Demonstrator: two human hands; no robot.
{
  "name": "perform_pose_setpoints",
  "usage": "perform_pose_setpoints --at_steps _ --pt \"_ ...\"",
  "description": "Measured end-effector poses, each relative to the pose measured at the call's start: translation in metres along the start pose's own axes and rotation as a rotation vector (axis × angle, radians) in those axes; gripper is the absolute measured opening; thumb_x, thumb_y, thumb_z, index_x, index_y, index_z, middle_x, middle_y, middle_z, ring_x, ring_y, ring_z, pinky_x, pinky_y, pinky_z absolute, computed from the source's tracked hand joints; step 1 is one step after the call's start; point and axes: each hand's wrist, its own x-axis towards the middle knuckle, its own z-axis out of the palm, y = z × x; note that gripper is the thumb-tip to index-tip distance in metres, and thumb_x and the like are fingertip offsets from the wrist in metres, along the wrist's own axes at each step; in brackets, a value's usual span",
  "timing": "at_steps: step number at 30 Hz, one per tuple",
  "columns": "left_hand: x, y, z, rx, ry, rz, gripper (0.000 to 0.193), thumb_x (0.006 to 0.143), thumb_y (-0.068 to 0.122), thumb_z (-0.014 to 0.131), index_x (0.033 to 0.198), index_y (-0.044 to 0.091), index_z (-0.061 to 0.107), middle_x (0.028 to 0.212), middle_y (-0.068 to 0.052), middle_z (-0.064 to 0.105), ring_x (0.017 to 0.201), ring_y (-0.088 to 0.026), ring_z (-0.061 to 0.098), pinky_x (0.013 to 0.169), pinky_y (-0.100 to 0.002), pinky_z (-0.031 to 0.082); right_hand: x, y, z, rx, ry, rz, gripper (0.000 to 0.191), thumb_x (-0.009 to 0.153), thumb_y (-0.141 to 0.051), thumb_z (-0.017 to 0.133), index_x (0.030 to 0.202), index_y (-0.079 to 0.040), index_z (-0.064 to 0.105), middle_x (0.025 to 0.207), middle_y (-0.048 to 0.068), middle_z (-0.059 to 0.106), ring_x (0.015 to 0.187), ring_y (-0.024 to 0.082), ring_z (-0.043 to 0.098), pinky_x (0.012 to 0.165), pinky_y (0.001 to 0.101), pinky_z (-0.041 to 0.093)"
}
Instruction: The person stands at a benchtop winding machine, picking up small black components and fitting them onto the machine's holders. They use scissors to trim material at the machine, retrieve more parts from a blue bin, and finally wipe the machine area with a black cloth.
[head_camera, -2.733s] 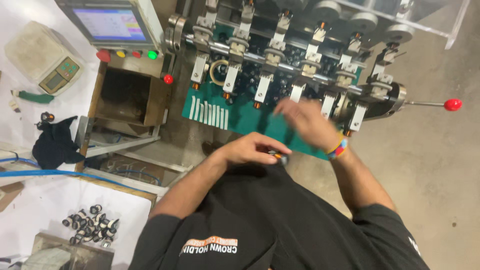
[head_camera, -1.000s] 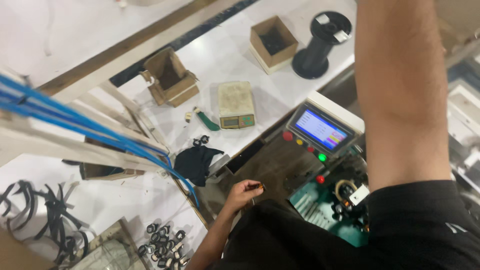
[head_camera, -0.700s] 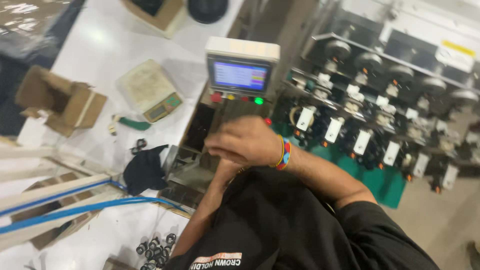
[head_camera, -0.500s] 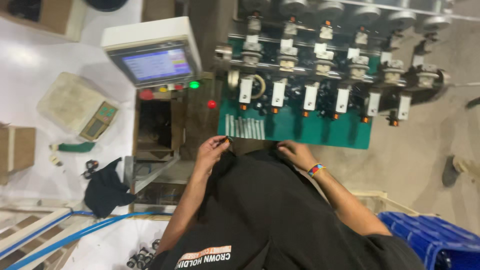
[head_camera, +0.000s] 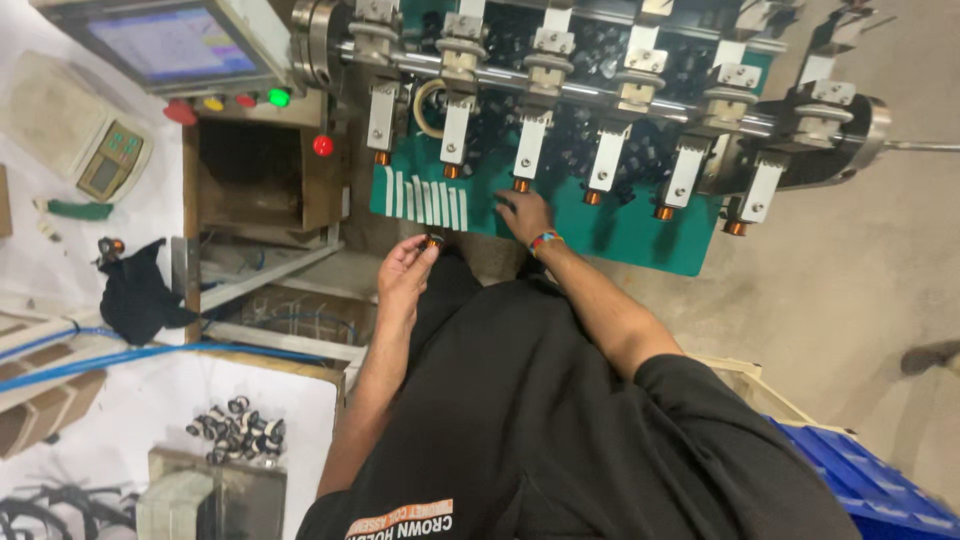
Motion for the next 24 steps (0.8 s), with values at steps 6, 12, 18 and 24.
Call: perform_pose_setpoints --at_steps 6,12,18,24 --pt "-0.025 -0.024 -0.008 0.033 0.114 0.057 0.037 0.089 0.009 0.078 0.124 0.006 0.066 0.108 -0.001 0.071 0.077 0.0 0.058 0.054 -0.015 0.036 0.033 -0.033 0.039 -0.016 0.021 -0.082 0.021 0.087 -0.025 0.075 0.107 -0.018 0.078 0.107 0.01 0.07 0.101 0.033 0.066 0.086 0.045 0.053" --pt "0.005 -0.018 -0.022 0.209 0.021 0.258 0.041 0.088 0.004 0.083 0.126 0.001 0.066 0.118 -0.007 0.07 0.098 -0.003 0.065 0.08 -0.016 0.051 0.012 -0.046 0.046 0.115 0.055 -0.122 0.005 0.092 -0.015 0.075 0.096 -0.013 0.073 0.1 0.009 0.067 0.101 0.031 0.066 0.09 0.041 0.053" --pt "0.037 0.021 -0.02 0.223 -0.283 0.262 0.057 0.086 0.004 0.083 0.138 0.004 0.061 0.13 -0.009 0.07 0.09 0.002 0.059 0.071 -0.014 0.045 -0.066 -0.105 -0.016 0.322 -0.113 -0.324 0.018 0.094 -0.011 0.068 0.111 -0.005 0.067 0.128 0.019 0.058 0.121 0.037 0.058 0.102 0.0429 0.047" --pt "0.041 0.073 0.022 0.719 -0.489 0.423 0.077 0.075 0.002 0.084 0.146 0.02 0.058 0.12 -0.001 0.077 0.058 -0.008 0.041 0.054 -0.022 0.041 -0.066 -0.14 -0.029 0.128 0.158 -0.164 0.02 0.101 -0.01 0.064 0.12 -0.004 0.061 0.136 0.017 0.056 0.126 0.036 0.056 0.107 0.0429 0.047"
